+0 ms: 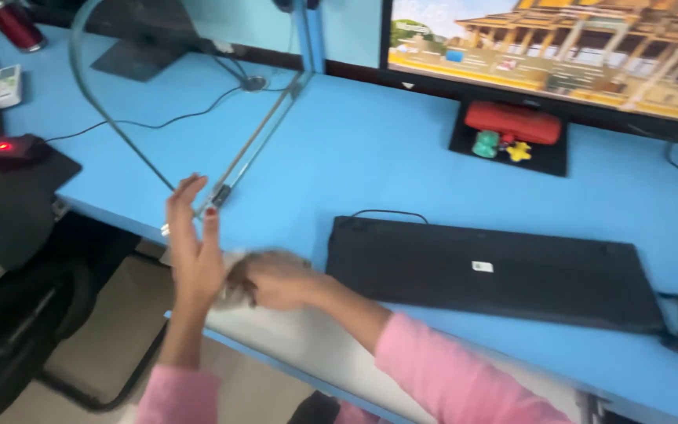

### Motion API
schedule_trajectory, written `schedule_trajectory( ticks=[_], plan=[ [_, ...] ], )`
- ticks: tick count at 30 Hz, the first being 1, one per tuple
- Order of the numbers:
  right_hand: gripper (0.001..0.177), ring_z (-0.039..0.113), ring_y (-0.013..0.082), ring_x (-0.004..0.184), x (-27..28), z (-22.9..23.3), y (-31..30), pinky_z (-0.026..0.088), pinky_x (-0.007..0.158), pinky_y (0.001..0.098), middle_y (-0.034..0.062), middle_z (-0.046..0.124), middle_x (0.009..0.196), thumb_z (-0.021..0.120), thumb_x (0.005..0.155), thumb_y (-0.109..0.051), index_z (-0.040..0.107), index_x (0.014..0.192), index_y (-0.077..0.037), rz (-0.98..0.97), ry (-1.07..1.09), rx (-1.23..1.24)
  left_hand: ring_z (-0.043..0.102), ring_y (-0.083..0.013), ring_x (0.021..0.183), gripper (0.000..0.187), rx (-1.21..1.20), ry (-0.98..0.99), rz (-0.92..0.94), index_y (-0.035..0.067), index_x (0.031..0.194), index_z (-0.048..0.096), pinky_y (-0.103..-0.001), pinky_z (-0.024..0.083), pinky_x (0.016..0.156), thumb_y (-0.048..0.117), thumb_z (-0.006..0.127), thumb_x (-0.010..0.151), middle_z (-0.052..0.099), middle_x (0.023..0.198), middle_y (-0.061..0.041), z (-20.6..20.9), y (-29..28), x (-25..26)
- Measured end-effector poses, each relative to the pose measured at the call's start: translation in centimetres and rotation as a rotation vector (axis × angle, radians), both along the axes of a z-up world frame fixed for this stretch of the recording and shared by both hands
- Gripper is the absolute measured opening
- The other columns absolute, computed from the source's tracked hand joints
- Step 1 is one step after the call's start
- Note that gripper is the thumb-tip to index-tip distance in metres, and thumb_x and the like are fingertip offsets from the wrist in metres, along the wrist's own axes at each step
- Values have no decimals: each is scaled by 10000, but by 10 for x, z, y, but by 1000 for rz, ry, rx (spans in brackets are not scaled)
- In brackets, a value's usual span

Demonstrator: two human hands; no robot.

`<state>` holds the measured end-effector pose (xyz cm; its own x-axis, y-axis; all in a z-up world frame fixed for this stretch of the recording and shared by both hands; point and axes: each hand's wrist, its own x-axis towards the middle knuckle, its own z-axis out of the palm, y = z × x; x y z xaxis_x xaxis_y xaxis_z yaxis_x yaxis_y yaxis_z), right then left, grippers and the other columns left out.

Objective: Cleaning a desk surface, keyboard, drawer, and webcam using a cloth.

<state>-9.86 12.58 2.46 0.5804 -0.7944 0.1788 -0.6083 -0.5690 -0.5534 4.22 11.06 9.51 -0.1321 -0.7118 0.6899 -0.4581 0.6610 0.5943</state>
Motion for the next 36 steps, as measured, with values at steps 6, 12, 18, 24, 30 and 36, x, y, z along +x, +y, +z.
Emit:
schedule_trajectory(
  ticks=[6, 12, 18, 24, 30, 36],
  plan=[
    [298, 782, 282, 735, -147, 109, 139, 592, 691, 383, 121, 788, 867, 608, 749, -100, 796, 979, -122, -660, -293, -20, 504, -301, 1292, 487, 142, 62, 51, 27, 1458, 528, -418, 457, 1102, 118, 593, 985, 501, 1446, -172, -40, 67, -6],
    [587, 615, 490, 1143, -340, 53, 261, 469, 950, 572, 249, 658, 1277, 439, 1032, -510, 536, 1452, -113, -1477, 234, 76, 540, -384, 1237, 644, 284, -169, 20, -30, 1421, 508, -477, 438, 1009, 163, 772, 866, 632, 1306, -213, -67, 112, -69],
    [695, 620, 475, 1224, -366, 39, 276, 483, 1023, 572, 259, 702, 1244, 434, 985, -620, 509, 1522, -185, -1597, 343, 404, 594, -393, 1086, 675, 298, -248, 113, -11, 1386, 574, -482, 476, 940, 164, 828, 787, 690, 1157, -219, -71, 117, -103],
    [698, 681, 469, 1152, -370, 42, 282, 516, 970, 533, 282, 739, 1163, 513, 957, -592, 546, 1510, -168, -1539, 103, 256, 713, -264, 852, 565, 387, 121, -6, 23, 1300, 676, -351, 590, 773, 47, 839, 759, 736, 1092, -165, -72, 112, -101],
    [505, 663, 435, 1093, -373, 46, 286, 496, 934, 478, 288, 677, 1185, 627, 1022, -428, 702, 1358, -58, -1393, -133, -253, 741, -216, 998, 403, 262, 327, -16, -23, 1250, 695, -303, 614, 879, -2, 797, 860, 723, 1162, -164, -36, 87, -105],
    [324, 702, 352, 1053, -356, 52, 276, 518, 959, 404, 239, 710, 1147, 731, 992, -243, 734, 1236, -29, -1370, -228, -433, 736, -227, 1022, 397, 275, 345, 5, -31, 1230, 706, -319, 630, 896, -29, 805, 845, 714, 1166, -169, -25, 89, -107]
  ],
)
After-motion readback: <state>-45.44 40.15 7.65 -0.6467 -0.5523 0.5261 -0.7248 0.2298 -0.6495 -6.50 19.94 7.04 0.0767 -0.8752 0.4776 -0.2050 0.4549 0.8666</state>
